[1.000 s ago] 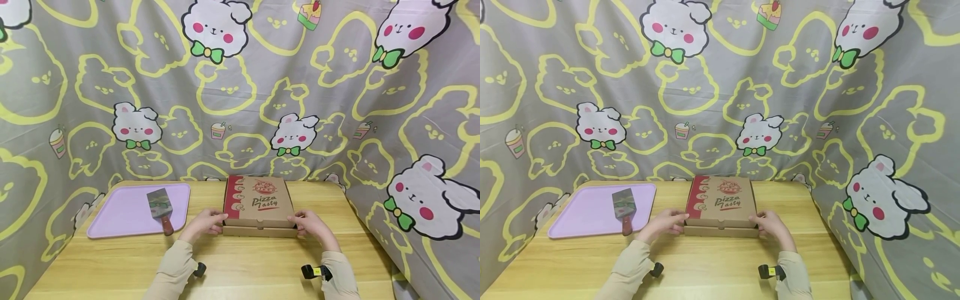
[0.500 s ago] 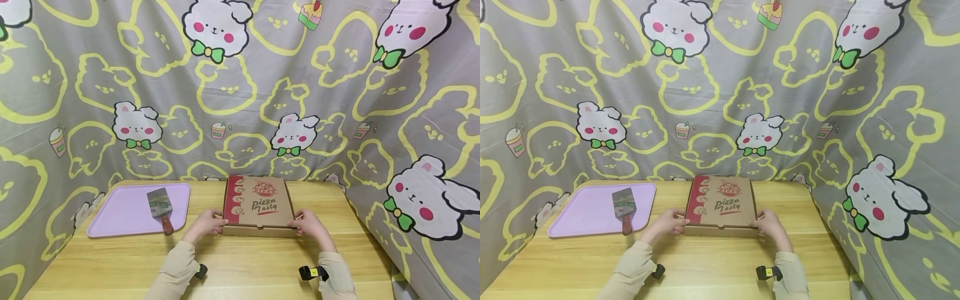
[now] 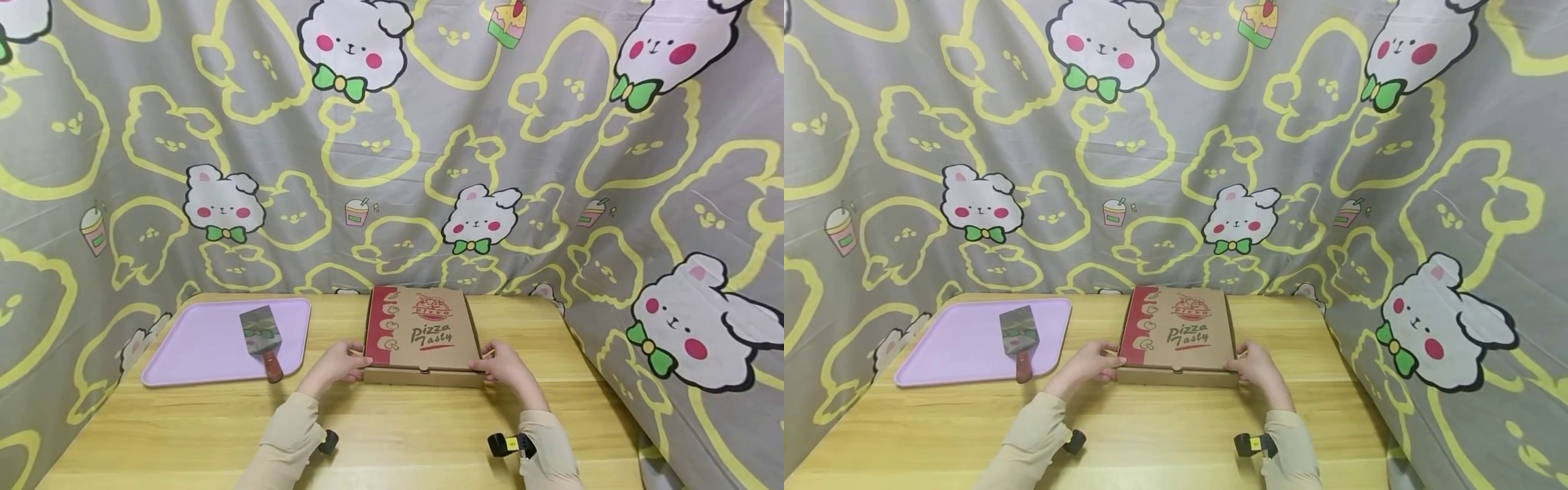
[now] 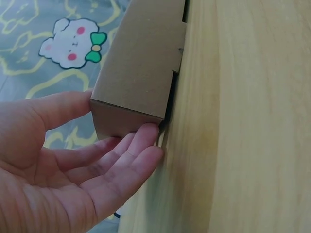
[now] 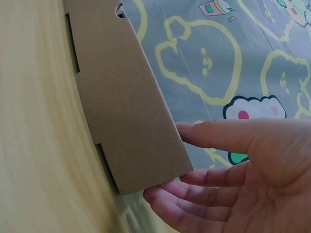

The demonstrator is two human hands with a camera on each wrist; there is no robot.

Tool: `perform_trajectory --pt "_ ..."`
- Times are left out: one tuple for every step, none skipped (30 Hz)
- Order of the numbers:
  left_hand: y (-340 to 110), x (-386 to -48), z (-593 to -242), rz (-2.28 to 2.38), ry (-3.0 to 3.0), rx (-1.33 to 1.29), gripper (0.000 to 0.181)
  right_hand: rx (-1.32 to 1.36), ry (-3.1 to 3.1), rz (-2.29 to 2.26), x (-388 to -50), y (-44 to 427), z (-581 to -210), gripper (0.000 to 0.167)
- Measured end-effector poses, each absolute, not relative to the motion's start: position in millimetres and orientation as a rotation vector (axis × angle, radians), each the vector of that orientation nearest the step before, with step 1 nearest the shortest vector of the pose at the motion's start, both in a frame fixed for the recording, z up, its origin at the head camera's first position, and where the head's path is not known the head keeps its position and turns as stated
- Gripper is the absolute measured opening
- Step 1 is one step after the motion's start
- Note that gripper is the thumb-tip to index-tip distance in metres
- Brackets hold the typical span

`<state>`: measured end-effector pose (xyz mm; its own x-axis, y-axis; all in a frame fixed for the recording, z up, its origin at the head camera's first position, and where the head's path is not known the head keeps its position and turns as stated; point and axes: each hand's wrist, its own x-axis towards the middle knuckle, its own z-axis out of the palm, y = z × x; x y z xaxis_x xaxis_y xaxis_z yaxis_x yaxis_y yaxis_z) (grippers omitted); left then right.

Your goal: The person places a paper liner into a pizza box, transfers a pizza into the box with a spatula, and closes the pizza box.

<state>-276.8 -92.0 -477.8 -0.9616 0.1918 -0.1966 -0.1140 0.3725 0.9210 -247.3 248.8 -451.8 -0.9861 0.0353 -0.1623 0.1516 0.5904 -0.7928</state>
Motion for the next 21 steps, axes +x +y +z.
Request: perform_trajectory --pt "-93 -277 -477 1.611 2.369 0.072 0.054 0.153 2.678 -1.357 -248 249 -452 0.044" --pt "-94 -277 -477 1.600 2.374 0.076 0.055 0.152 2.672 -1.362 -248 250 -452 0.044" --pt "-94 -277 -475 1.593 2.374 0.075 0.055 0.148 2.664 -1.368 -248 250 -452 0.044" --pt "-95 -276 -474 1.588 2.376 0.075 0.055 0.144 2.655 -1.376 -249 251 -452 0.045" --pt "-96 -276 -472 1.586 2.378 0.078 0.055 0.135 2.646 -1.385 -249 252 -452 0.046" --pt "-96 -275 -469 1.583 2.382 0.082 0.054 0.130 2.633 -1.397 -249 253 -452 0.047" --pt "-97 -274 -466 1.586 2.384 0.082 0.053 0.122 2.623 -1.406 -250 254 -451 0.049" --pt "-97 -274 -464 1.596 2.381 0.079 0.052 0.117 2.615 -1.411 -250 255 -451 0.051" --pt "-97 -273 -461 1.602 2.381 0.076 0.051 0.110 2.605 -1.421 -250 256 -450 0.052" --pt "-98 -273 -458 1.603 2.388 0.078 0.051 0.104 2.600 -1.426 -250 257 -450 0.054" --pt "-98 -272 -455 1.604 2.397 0.087 0.051 0.101 2.597 -1.430 -249 258 -449 0.054" --pt "-98 -273 -452 1.605 2.408 0.094 0.050 0.100 2.596 -1.429 -249 259 -448 0.053" --pt "-99 -273 -449 1.607 2.422 0.103 0.050 0.100 2.600 -1.432 -249 260 -447 0.053" --pt "-99 -273 -446 1.603 2.446 0.114 0.049 0.095 2.604 -1.435 -249 261 -446 0.051" --pt "-100 -273 -442 1.601 2.470 0.127 0.049 0.091 2.616 -1.437 -249 262 -445 0.050" --pt "-101 -272 -438 1.595 2.504 0.144 0.049 0.084 2.629 -1.430 -249 263 -443 0.049" --pt "-102 -272 -434 1.591 2.533 0.157 0.050 0.080 2.645 -1.424 -249 264 -441 0.048" --pt "-102 -271 -430 1.588 2.561 0.163 0.050 0.069 2.670 -1.409 -249 265 -439 0.048" --pt "-103 -270 -426 1.580 2.588 0.175 0.051 0.057 2.697 -1.399 -249 266 -437 0.048" --pt "-103 -269 -421 1.573 2.610 0.184 0.052 0.037 2.727 -1.381 -250 267 -434 0.048" --pt "-104 -269 -417 1.568 2.623 0.193 0.053 0.023 2.763 -1.360 -251 268 -431 0.050"
